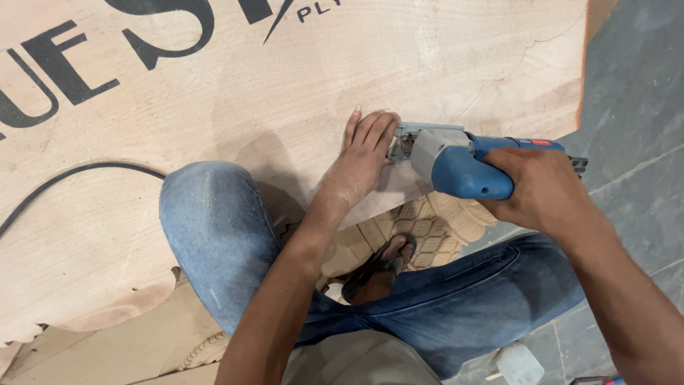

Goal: The person uses a jigsaw to cut a decorative shape out of a large sheet of plywood. They follow a pre-drawn outline, carefully maneuvering the tool along the curved lines.

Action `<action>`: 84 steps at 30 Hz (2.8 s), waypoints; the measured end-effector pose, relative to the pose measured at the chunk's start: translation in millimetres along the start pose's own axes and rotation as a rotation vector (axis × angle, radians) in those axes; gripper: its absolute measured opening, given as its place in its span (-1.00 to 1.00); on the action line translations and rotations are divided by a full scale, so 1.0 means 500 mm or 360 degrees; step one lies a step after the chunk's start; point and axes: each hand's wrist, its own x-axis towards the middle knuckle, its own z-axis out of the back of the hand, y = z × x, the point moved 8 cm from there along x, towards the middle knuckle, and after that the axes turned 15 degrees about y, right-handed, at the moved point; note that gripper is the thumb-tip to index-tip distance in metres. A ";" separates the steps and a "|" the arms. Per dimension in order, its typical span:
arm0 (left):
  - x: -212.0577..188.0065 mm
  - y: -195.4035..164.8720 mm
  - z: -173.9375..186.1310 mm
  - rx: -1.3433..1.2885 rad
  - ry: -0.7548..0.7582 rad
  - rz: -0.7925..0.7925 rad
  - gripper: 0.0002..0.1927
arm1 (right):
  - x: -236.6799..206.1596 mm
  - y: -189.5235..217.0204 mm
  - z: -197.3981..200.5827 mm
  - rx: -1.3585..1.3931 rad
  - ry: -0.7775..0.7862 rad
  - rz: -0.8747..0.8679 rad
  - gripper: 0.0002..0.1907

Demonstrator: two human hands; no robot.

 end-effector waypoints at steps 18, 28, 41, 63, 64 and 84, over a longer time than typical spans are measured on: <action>-0.002 0.001 0.007 -0.0055 -0.0117 -0.0066 -0.12 | -0.001 -0.022 -0.012 -0.0102 0.0151 -0.0063 -0.59; -0.009 0.009 -0.011 -0.0113 -0.0207 -0.0035 -0.07 | 0.037 -0.031 -0.004 -0.0483 0.0294 0.0057 -0.58; -0.017 0.002 -0.015 -0.0073 -0.0319 -0.0142 -0.09 | 0.041 -0.008 0.010 -0.0510 0.0292 0.0190 -0.66; -0.017 0.000 -0.007 -0.0022 -0.0221 -0.0112 -0.08 | 0.043 -0.015 0.003 -0.0429 0.0315 0.0073 -0.73; -0.016 0.000 -0.008 -0.0039 -0.0212 -0.0116 -0.08 | 0.042 -0.015 0.003 -0.0423 0.0313 0.0076 -0.73; -0.020 -0.002 -0.012 0.0158 -0.0272 -0.0157 -0.07 | 0.045 -0.004 0.006 -0.0521 0.0334 0.0154 -0.67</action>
